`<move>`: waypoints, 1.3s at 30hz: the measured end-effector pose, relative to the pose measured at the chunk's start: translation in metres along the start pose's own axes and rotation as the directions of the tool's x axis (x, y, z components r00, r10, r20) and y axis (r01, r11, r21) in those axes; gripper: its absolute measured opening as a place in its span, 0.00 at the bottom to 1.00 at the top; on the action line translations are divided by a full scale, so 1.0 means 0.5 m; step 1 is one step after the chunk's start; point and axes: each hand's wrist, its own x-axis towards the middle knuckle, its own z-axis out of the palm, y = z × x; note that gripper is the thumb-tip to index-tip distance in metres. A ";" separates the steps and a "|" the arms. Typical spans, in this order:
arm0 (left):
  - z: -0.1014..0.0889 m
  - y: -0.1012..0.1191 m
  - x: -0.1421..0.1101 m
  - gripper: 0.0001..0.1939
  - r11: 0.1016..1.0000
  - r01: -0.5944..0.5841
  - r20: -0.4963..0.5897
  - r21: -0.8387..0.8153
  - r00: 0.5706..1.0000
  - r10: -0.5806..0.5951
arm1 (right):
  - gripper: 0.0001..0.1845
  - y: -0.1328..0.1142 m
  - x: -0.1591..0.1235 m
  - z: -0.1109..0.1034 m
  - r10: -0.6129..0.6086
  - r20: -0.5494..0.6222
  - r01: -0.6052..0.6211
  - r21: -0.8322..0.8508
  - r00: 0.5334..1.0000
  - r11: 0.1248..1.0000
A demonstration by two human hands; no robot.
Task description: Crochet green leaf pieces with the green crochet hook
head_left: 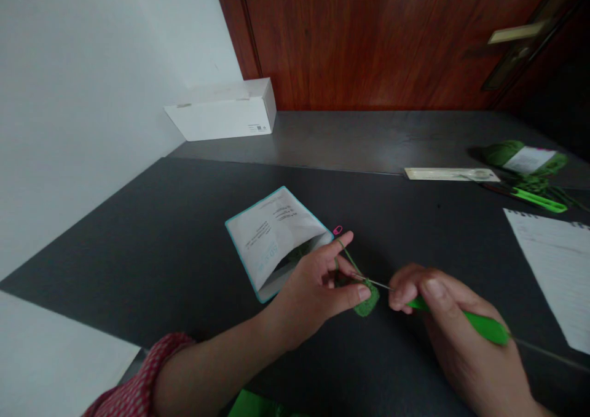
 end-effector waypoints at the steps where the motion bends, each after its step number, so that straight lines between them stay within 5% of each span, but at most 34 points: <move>1: 0.002 -0.002 0.001 0.44 1.000 -0.006 -0.022 0.016 1.000 0.007 | 0.14 -0.001 -0.004 0.001 -0.105 0.049 0.112 -0.166 0.993 0.980; 3: 0.007 -0.004 0.003 0.42 0.999 -0.025 -0.048 0.022 0.999 0.026 | 0.09 0.001 -0.010 0.007 -0.307 0.189 0.361 -0.484 0.933 0.797; 5: 0.009 -0.005 0.004 0.38 0.998 -0.050 -0.037 -0.026 0.998 0.049 | 0.06 0.005 -0.010 0.008 -0.429 0.338 0.532 -0.685 0.837 0.498; 8: 0.001 -0.002 0.003 0.34 0.977 0.020 0.103 -0.213 0.995 0.002 | 0.04 0.004 0.004 -0.012 -0.466 0.560 0.687 -0.709 0.685 0.159; 11: -0.015 0.003 0.000 0.34 0.930 0.179 0.317 -0.322 0.946 -0.072 | 0.06 -0.012 0.018 -0.055 -0.504 0.741 0.873 -0.484 0.443 0.057; 12: -0.020 0.004 -0.001 0.33 0.927 0.197 0.350 -0.320 0.933 -0.078 | 0.08 -0.019 0.019 -0.069 -0.513 0.751 0.893 -0.445 0.416 0.073; 14: -0.026 0.008 -0.002 0.33 0.935 0.190 0.366 -0.299 0.928 -0.072 | 0.13 -0.029 0.014 -0.091 -0.531 0.685 0.863 -0.453 0.498 0.224; 16: -0.028 0.009 -0.003 0.32 0.948 0.167 0.361 -0.271 0.930 -0.061 | 0.15 -0.031 0.004 -0.102 -0.519 0.545 0.752 -0.460 0.659 0.471; 19: -0.029 0.009 -0.003 0.29 0.962 0.149 0.374 -0.230 0.926 -0.054 | 0.13 -0.025 -0.006 -0.096 -0.374 0.442 0.517 -0.265 0.815 0.814; 23: -0.031 0.005 -0.002 0.26 0.942 0.191 0.448 -0.275 0.893 -0.050 | 0.17 -0.014 0.001 -0.064 -0.182 0.198 0.168 0.084 0.963 0.982; 27: -0.032 0.002 0.000 0.25 0.926 0.221 0.501 -0.307 0.865 -0.040 | 0.19 -0.011 0.018 -0.034 -0.008 0.113 -0.032 0.348 0.994 0.937; 30: -0.026 0.001 0.001 0.24 0.943 0.173 0.433 -0.284 0.901 -0.035 | 0.20 -0.005 0.022 -0.020 0.084 0.132 -0.133 0.430 0.988 0.893; 34: -0.011 0.000 0.001 0.29 0.982 0.059 0.206 -0.181 0.978 -0.020 | 0.17 0.009 0.013 -0.007 0.069 0.097 -0.095 0.305 0.993 0.948; 39: 0.002 -0.003 -0.001 0.30 0.996 -0.010 0.093 -0.093 0.995 0.019 | 0.17 0.021 0.015 -0.002 0.089 0.061 -0.100 0.207 0.994 0.973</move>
